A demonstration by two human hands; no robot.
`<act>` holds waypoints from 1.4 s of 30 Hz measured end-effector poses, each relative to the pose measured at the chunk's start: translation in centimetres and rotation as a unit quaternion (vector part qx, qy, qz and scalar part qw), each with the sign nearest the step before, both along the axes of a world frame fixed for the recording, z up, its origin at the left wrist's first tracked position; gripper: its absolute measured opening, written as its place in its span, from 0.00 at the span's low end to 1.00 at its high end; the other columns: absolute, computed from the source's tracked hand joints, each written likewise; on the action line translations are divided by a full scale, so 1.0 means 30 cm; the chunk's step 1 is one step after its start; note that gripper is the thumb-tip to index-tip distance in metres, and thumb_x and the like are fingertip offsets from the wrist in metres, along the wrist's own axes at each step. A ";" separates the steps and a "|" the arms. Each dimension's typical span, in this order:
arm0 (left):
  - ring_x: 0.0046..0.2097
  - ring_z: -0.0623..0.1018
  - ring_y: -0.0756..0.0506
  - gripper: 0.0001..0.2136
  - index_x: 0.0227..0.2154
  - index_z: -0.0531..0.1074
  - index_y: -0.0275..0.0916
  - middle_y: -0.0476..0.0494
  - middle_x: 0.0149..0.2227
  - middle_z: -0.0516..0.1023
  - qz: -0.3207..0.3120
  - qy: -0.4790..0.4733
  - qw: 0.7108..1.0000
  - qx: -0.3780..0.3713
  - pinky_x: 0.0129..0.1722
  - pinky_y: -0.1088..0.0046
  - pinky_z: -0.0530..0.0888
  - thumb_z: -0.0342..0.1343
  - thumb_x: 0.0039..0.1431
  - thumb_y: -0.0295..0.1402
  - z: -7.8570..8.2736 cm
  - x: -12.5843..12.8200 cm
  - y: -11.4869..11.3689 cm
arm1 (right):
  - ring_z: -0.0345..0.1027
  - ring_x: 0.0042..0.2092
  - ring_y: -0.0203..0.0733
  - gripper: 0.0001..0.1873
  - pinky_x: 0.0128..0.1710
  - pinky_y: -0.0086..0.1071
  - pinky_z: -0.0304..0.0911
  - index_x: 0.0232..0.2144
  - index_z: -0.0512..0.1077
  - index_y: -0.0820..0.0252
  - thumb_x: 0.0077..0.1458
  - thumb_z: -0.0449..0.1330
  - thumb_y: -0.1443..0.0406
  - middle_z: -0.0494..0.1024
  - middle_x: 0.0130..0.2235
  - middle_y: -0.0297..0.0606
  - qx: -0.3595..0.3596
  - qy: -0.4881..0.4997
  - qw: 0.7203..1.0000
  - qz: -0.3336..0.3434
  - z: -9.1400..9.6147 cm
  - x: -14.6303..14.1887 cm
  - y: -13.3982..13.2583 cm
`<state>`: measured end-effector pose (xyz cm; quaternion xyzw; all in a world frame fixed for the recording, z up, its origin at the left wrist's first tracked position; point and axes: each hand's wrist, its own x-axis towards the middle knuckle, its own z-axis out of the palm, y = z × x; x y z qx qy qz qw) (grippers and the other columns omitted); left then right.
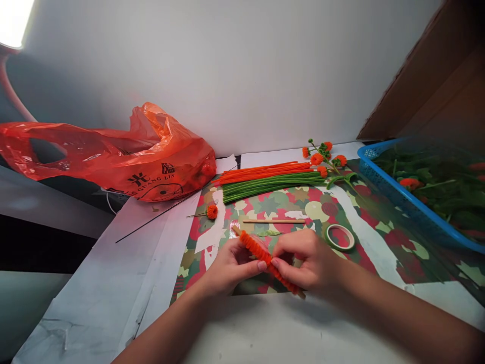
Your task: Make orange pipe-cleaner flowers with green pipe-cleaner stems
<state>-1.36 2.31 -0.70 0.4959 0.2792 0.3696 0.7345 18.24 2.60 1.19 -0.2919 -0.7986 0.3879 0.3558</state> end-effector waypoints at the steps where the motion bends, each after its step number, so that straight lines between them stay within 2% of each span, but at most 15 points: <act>1: 0.35 0.74 0.48 0.05 0.31 0.75 0.35 0.46 0.32 0.73 0.002 0.003 1.000 -0.006 0.38 0.72 0.73 0.64 0.51 0.30 -0.004 0.000 -0.002 | 0.58 0.20 0.29 0.08 0.21 0.24 0.55 0.22 0.69 0.61 0.51 0.55 0.71 0.69 0.19 0.30 0.021 -0.005 1.000 -0.004 -0.002 0.003 0.000; 5: 0.32 0.76 0.49 0.06 0.31 0.74 0.34 0.45 0.31 0.75 0.002 0.007 0.999 -0.054 0.34 0.73 0.75 0.63 0.52 0.31 -0.017 0.002 -0.006 | 0.62 0.22 0.31 0.06 0.22 0.25 0.57 0.28 0.72 0.62 0.52 0.55 0.71 0.73 0.22 0.32 0.108 -0.026 0.994 -0.011 -0.015 0.014 0.008; 10: 0.33 0.77 0.51 0.11 0.40 0.72 0.38 0.45 0.35 0.76 0.005 -0.034 0.995 -0.097 0.32 0.79 0.75 0.63 0.53 0.30 -0.013 0.009 -0.004 | 0.69 0.31 0.37 0.08 0.31 0.30 0.65 0.38 0.72 0.63 0.55 0.55 0.72 0.78 0.31 0.41 0.199 -0.001 0.980 -0.006 -0.018 0.014 0.019; 16: 0.31 0.76 0.54 0.10 0.40 0.71 0.37 0.45 0.35 0.76 -0.005 -0.045 0.994 -0.097 0.32 0.81 0.75 0.61 0.55 0.28 -0.013 0.008 -0.006 | 0.69 0.28 0.36 0.06 0.26 0.27 0.64 0.31 0.74 0.64 0.52 0.58 0.74 0.78 0.27 0.41 0.203 0.060 0.977 -0.038 -0.012 -0.008 0.014; 22: 0.33 0.77 0.51 0.12 0.41 0.70 0.35 0.42 0.35 0.77 0.000 -0.020 0.995 -0.096 0.33 0.79 0.76 0.62 0.54 0.28 -0.009 0.003 -0.006 | 0.68 0.24 0.34 0.07 0.24 0.26 0.65 0.28 0.73 0.61 0.49 0.58 0.75 0.78 0.24 0.35 0.147 0.096 0.982 -0.069 -0.022 -0.024 0.006; 34: 0.34 0.78 0.49 0.13 0.40 0.70 0.35 0.44 0.34 0.77 0.012 0.006 0.994 -0.106 0.33 0.76 0.77 0.64 0.52 0.30 -0.006 0.005 -0.003 | 0.68 0.24 0.34 0.06 0.25 0.26 0.64 0.25 0.74 0.61 0.45 0.59 0.74 0.77 0.22 0.35 0.050 0.074 0.991 -0.101 -0.036 -0.027 -0.001; 38: 0.34 0.77 0.49 0.14 0.40 0.70 0.34 0.44 0.33 0.76 0.026 0.009 0.994 -0.105 0.33 0.75 0.77 0.65 0.51 0.29 -0.009 0.009 -0.002 | 0.68 0.25 0.34 0.05 0.26 0.26 0.64 0.24 0.75 0.61 0.45 0.60 0.73 0.76 0.23 0.34 -0.022 0.067 0.991 -0.110 -0.037 -0.029 0.000; 42: 0.33 0.77 0.50 0.14 0.39 0.71 0.35 0.45 0.33 0.75 0.056 0.002 0.995 -0.086 0.32 0.76 0.76 0.65 0.50 0.29 -0.010 0.009 -0.002 | 0.70 0.29 0.35 0.04 0.29 0.27 0.66 0.29 0.74 0.62 0.50 0.58 0.70 0.76 0.29 0.36 -0.175 0.095 0.977 -0.081 -0.037 -0.019 0.016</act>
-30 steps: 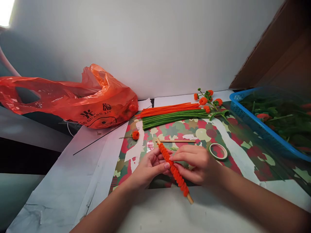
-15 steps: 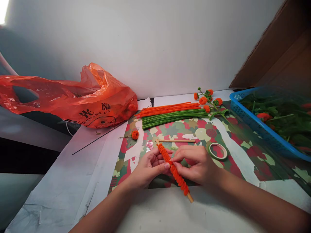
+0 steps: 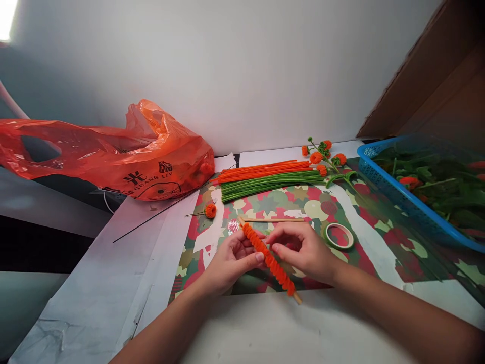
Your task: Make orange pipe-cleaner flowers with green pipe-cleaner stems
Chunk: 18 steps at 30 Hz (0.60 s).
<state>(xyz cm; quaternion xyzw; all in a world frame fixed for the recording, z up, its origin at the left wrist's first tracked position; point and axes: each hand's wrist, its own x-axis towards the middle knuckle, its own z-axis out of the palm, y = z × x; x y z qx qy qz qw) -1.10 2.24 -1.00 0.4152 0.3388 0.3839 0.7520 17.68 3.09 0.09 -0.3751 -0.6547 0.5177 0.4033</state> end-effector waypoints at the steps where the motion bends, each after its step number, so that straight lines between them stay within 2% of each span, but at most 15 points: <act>1: 0.32 0.77 0.50 0.13 0.38 0.71 0.35 0.46 0.33 0.75 0.009 0.002 1.000 0.008 0.32 0.76 0.76 0.65 0.50 0.29 0.001 -0.001 -0.001 | 0.70 0.30 0.35 0.04 0.30 0.27 0.67 0.30 0.73 0.63 0.51 0.58 0.69 0.76 0.30 0.36 -0.040 0.016 0.999 0.010 0.001 0.005 0.006; 3: 0.31 0.76 0.51 0.12 0.35 0.70 0.36 0.47 0.32 0.75 0.028 0.010 0.999 0.028 0.31 0.76 0.75 0.66 0.49 0.28 0.004 -0.003 -0.002 | 0.69 0.30 0.34 0.06 0.30 0.27 0.66 0.31 0.71 0.63 0.53 0.57 0.65 0.75 0.30 0.36 -0.107 0.032 0.993 0.043 0.004 0.017 0.017; 5: 0.30 0.75 0.51 0.11 0.32 0.70 0.36 0.48 0.30 0.74 0.046 0.018 0.997 0.054 0.29 0.76 0.74 0.66 0.47 0.28 0.007 -0.006 -0.004 | 0.68 0.28 0.33 0.10 0.27 0.26 0.64 0.31 0.70 0.64 0.56 0.55 0.60 0.73 0.28 0.34 -0.178 0.021 0.976 0.121 0.009 0.027 0.023; 8: 0.29 0.74 0.50 0.11 0.30 0.70 0.36 0.48 0.29 0.73 0.078 0.030 0.992 0.091 0.25 0.78 0.72 0.67 0.46 0.29 0.012 -0.007 -0.005 | 0.60 0.21 0.30 0.16 0.20 0.22 0.55 0.28 0.67 0.63 0.59 0.53 0.56 0.67 0.21 0.30 -0.238 -0.015 0.945 0.222 0.021 0.032 0.019; 11: 0.26 0.72 0.52 0.10 0.30 0.72 0.36 0.47 0.30 0.72 0.077 0.044 0.991 0.103 0.22 0.79 0.71 0.66 0.46 0.31 0.018 -0.007 -0.006 | 0.52 0.21 0.29 0.16 0.19 0.23 0.49 0.26 0.67 0.63 0.60 0.52 0.57 0.61 0.21 0.27 -0.185 -0.018 0.960 0.210 0.030 0.021 0.004; 15: 0.24 0.71 0.53 0.09 0.30 0.75 0.35 0.47 0.30 0.72 0.064 0.068 0.991 0.100 0.21 0.78 0.71 0.66 0.47 0.33 0.023 -0.007 -0.005 | 0.58 0.29 0.32 0.13 0.27 0.24 0.55 0.30 0.69 0.63 0.60 0.52 0.60 0.66 0.28 0.33 -0.071 -0.028 0.980 0.182 0.030 0.006 -0.014; 18: 0.24 0.71 0.53 0.08 0.28 0.76 0.35 0.47 0.29 0.72 0.074 0.077 0.988 0.108 0.21 0.79 0.71 0.66 0.46 0.33 0.024 -0.006 -0.002 | 0.57 0.28 0.33 0.11 0.28 0.25 0.55 0.30 0.70 0.62 0.60 0.51 0.64 0.66 0.27 0.32 -0.001 -0.088 0.984 0.158 0.025 0.001 -0.021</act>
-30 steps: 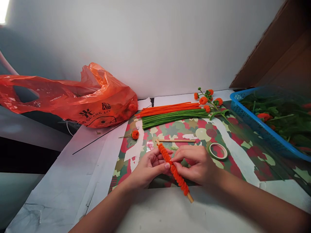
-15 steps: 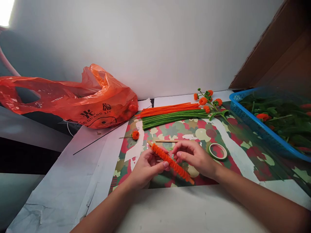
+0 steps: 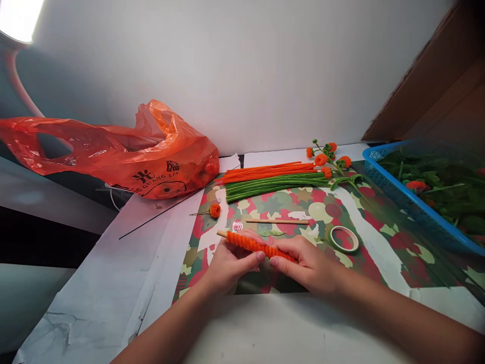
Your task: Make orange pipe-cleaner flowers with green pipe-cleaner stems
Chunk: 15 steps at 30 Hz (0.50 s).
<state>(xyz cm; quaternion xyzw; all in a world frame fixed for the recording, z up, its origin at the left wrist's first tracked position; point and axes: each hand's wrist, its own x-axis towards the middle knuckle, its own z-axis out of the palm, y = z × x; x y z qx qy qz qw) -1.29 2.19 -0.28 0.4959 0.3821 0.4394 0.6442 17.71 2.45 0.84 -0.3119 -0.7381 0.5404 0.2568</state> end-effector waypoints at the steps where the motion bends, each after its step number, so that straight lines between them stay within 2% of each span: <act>1: 0.24 0.71 0.53 0.08 0.27 0.76 0.35 0.47 0.29 0.71 0.004 -0.001 1.000 0.002 0.20 0.79 0.70 0.67 0.45 0.33 0.001 0.000 0.001 | 0.56 0.27 0.32 0.10 0.27 0.25 0.54 0.29 0.69 0.62 0.59 0.51 0.64 0.65 0.26 0.31 0.023 -0.017 1.000 -0.009 -0.002 -0.001 -0.001; 6: 0.23 0.70 0.53 0.08 0.24 0.75 0.35 0.49 0.27 0.70 0.027 -0.010 1.000 -0.008 0.20 0.79 0.67 0.67 0.43 0.32 0.012 0.011 0.000 | 0.53 0.25 0.32 0.08 0.25 0.26 0.50 0.29 0.68 0.61 0.58 0.50 0.66 0.63 0.24 0.30 0.090 -0.037 0.995 -0.032 -0.020 -0.010 -0.006; 10: 0.21 0.67 0.54 0.10 0.23 0.74 0.34 0.50 0.24 0.69 0.056 0.001 0.998 -0.036 0.18 0.79 0.65 0.67 0.42 0.35 0.020 0.025 -0.010 | 0.50 0.23 0.31 0.10 0.23 0.26 0.47 0.26 0.64 0.60 0.58 0.49 0.67 0.60 0.22 0.28 0.110 -0.055 0.991 -0.048 -0.034 -0.019 -0.016; 15: 0.21 0.66 0.54 0.11 0.22 0.73 0.35 0.51 0.22 0.69 0.063 -0.003 0.997 -0.048 0.19 0.79 0.64 0.67 0.42 0.36 0.005 0.030 -0.017 | 0.51 0.23 0.32 0.10 0.24 0.27 0.48 0.26 0.65 0.61 0.59 0.50 0.66 0.61 0.22 0.29 0.111 -0.064 0.990 -0.059 -0.037 -0.031 -0.030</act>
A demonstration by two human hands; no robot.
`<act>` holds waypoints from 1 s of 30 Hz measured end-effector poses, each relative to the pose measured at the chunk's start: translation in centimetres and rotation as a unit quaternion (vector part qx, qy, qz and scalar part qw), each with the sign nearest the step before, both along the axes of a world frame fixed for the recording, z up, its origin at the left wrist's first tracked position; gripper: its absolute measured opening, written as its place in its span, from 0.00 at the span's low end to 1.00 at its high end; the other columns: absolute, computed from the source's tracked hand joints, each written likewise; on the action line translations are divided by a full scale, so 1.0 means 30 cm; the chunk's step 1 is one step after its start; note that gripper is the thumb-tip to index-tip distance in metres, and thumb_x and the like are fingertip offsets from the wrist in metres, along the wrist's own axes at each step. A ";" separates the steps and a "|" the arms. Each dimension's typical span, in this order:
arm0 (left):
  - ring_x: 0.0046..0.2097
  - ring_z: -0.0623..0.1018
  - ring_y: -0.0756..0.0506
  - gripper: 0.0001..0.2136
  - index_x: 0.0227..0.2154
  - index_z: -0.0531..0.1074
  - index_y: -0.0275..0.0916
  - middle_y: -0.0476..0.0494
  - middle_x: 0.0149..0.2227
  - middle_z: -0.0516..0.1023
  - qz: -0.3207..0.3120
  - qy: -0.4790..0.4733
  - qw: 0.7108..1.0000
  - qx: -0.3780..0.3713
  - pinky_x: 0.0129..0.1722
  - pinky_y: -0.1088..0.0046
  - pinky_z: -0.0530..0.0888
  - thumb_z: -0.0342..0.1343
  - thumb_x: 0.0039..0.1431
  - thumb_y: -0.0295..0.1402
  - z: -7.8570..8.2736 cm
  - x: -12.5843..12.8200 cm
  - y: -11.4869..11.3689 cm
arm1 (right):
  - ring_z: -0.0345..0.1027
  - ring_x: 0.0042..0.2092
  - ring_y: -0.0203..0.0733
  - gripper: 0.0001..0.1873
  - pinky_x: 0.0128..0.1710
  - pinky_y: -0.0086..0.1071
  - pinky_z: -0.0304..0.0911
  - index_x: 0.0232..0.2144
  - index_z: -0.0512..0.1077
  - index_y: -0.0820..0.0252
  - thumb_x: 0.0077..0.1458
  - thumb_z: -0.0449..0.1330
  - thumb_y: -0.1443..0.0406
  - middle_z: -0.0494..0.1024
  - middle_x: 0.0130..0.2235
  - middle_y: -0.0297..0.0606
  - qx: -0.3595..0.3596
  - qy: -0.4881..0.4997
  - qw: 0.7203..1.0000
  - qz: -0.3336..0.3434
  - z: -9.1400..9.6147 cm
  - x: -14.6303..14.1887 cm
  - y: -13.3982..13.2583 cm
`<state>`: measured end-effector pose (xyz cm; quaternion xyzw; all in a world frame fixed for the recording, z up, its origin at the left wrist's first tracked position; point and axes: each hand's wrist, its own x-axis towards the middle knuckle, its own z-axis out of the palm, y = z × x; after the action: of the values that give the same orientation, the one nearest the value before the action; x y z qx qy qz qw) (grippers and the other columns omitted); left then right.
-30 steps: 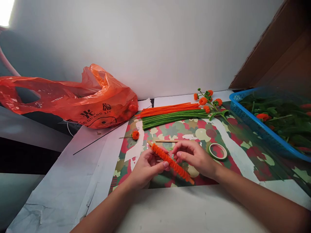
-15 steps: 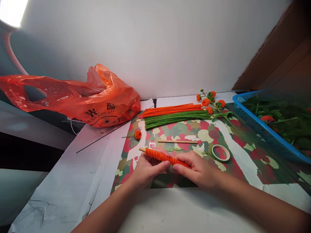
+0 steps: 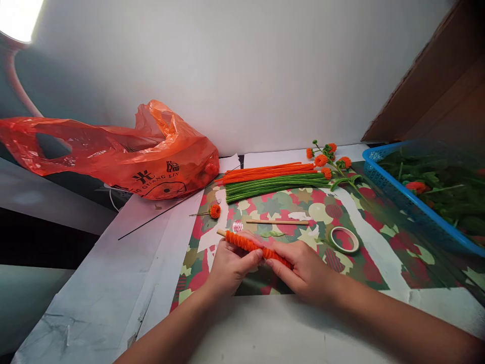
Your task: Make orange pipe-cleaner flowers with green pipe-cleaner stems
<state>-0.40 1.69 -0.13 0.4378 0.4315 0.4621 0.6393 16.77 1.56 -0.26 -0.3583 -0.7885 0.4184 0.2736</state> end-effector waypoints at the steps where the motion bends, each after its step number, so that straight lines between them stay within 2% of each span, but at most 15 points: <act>1: 0.21 0.66 0.54 0.11 0.22 0.73 0.35 0.51 0.22 0.69 -0.002 0.000 1.000 0.001 0.20 0.79 0.64 0.67 0.43 0.36 -0.003 -0.004 0.001 | 0.52 0.24 0.32 0.10 0.24 0.27 0.49 0.26 0.65 0.61 0.59 0.50 0.66 0.62 0.23 0.30 -0.012 0.009 1.000 0.001 0.001 0.001 0.001; 3: 0.22 0.67 0.54 0.10 0.24 0.74 0.35 0.49 0.25 0.71 -0.016 0.003 1.000 0.001 0.19 0.79 0.65 0.67 0.44 0.35 -0.006 -0.021 0.009 | 0.53 0.25 0.32 0.10 0.25 0.26 0.50 0.28 0.67 0.61 0.60 0.51 0.64 0.62 0.24 0.30 -0.074 0.049 0.996 0.010 0.002 0.009 0.011; 5: 0.23 0.70 0.54 0.13 0.33 0.75 0.36 0.47 0.30 0.74 -0.036 0.006 0.999 0.002 0.20 0.79 0.67 0.67 0.45 0.35 0.000 -0.047 0.021 | 0.52 0.24 0.31 0.13 0.23 0.25 0.50 0.29 0.68 0.62 0.60 0.52 0.60 0.61 0.23 0.29 -0.205 0.112 0.971 0.043 0.001 0.025 0.030; 7: 0.26 0.73 0.52 0.20 0.44 0.73 0.40 0.44 0.38 0.75 -0.049 0.009 0.999 0.018 0.23 0.78 0.71 0.66 0.47 0.35 0.014 -0.076 0.034 | 0.47 0.20 0.29 0.15 0.20 0.24 0.50 0.28 0.68 0.62 0.60 0.53 0.56 0.56 0.19 0.25 -0.357 0.171 0.913 0.094 -0.001 0.045 0.053; 9: 0.27 0.74 0.51 0.17 0.42 0.75 0.41 0.45 0.36 0.75 -0.066 0.029 0.996 0.045 0.24 0.77 0.72 0.66 0.47 0.33 0.029 -0.098 0.045 | 0.42 0.17 0.28 0.17 0.18 0.23 0.51 0.28 0.68 0.63 0.60 0.53 0.56 0.51 0.15 0.21 -0.451 0.204 0.858 0.139 0.000 0.063 0.072; 12: 0.26 0.73 0.50 0.06 0.29 0.78 0.38 0.46 0.27 0.74 -0.085 0.084 0.989 0.088 0.23 0.76 0.70 0.66 0.46 0.30 0.042 -0.110 0.049 | 0.43 0.15 0.27 0.19 0.19 0.23 0.56 0.32 0.71 0.66 0.61 0.50 0.56 0.56 0.14 0.22 -0.505 0.208 0.820 0.172 0.007 0.077 0.085; 16: 0.26 0.74 0.49 0.04 0.27 0.79 0.37 0.44 0.27 0.77 -0.102 0.136 0.977 0.128 0.24 0.75 0.70 0.66 0.46 0.30 0.036 -0.095 0.042 | 0.45 0.14 0.26 0.20 0.17 0.22 0.55 0.40 0.71 0.66 0.64 0.47 0.57 0.62 0.16 0.24 -0.540 0.186 0.801 0.179 0.021 0.074 0.077; 18: 0.26 0.73 0.48 0.04 0.25 0.79 0.36 0.43 0.25 0.76 -0.117 0.141 0.975 0.127 0.24 0.75 0.70 0.65 0.47 0.32 0.030 -0.084 0.039 | 0.44 0.14 0.25 0.18 0.17 0.21 0.56 0.39 0.71 0.66 0.63 0.49 0.57 0.59 0.16 0.23 -0.533 0.184 0.808 0.173 0.024 0.068 0.071; 20: 0.25 0.72 0.49 0.07 0.22 0.78 0.35 0.44 0.22 0.75 -0.123 0.134 0.977 0.115 0.22 0.76 0.69 0.65 0.49 0.34 0.024 -0.074 0.037 | 0.44 0.15 0.25 0.16 0.18 0.21 0.56 0.36 0.70 0.65 0.62 0.51 0.57 0.58 0.17 0.22 -0.510 0.178 0.827 0.157 0.026 0.059 0.066; 24: 0.20 0.68 0.53 0.08 0.22 0.77 0.35 0.47 0.20 0.72 -0.112 0.116 0.985 0.056 0.16 0.80 0.65 0.64 0.50 0.35 0.018 -0.059 0.033 | 0.51 0.18 0.28 0.13 0.19 0.22 0.57 0.33 0.68 0.62 0.61 0.52 0.57 0.60 0.18 0.24 -0.410 0.132 0.898 0.091 0.030 0.037 0.048; 27: 0.18 0.67 0.54 0.10 0.22 0.76 0.34 0.49 0.19 0.70 -0.088 0.118 0.989 0.009 0.14 0.81 0.63 0.64 0.49 0.36 0.015 -0.054 0.028 | 0.56 0.23 0.31 0.13 0.23 0.24 0.55 0.30 0.67 0.61 0.62 0.50 0.61 0.64 0.22 0.29 -0.257 0.062 0.964 0.031 0.029 0.020 0.030; 30: 0.20 0.68 0.53 0.11 0.21 0.74 0.34 0.49 0.19 0.71 -0.069 0.127 0.989 -0.014 0.15 0.81 0.65 0.64 0.49 0.37 0.011 -0.050 0.025 | 0.55 0.25 0.31 0.12 0.26 0.27 0.52 0.25 0.67 0.62 0.60 0.50 0.66 0.64 0.24 0.31 -0.078 0.010 0.997 -0.014 0.024 0.009 0.017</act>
<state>-1.89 2.43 0.22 0.5125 0.4845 0.3518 0.6155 17.06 2.06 0.46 -0.3859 -0.7453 0.4784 0.2583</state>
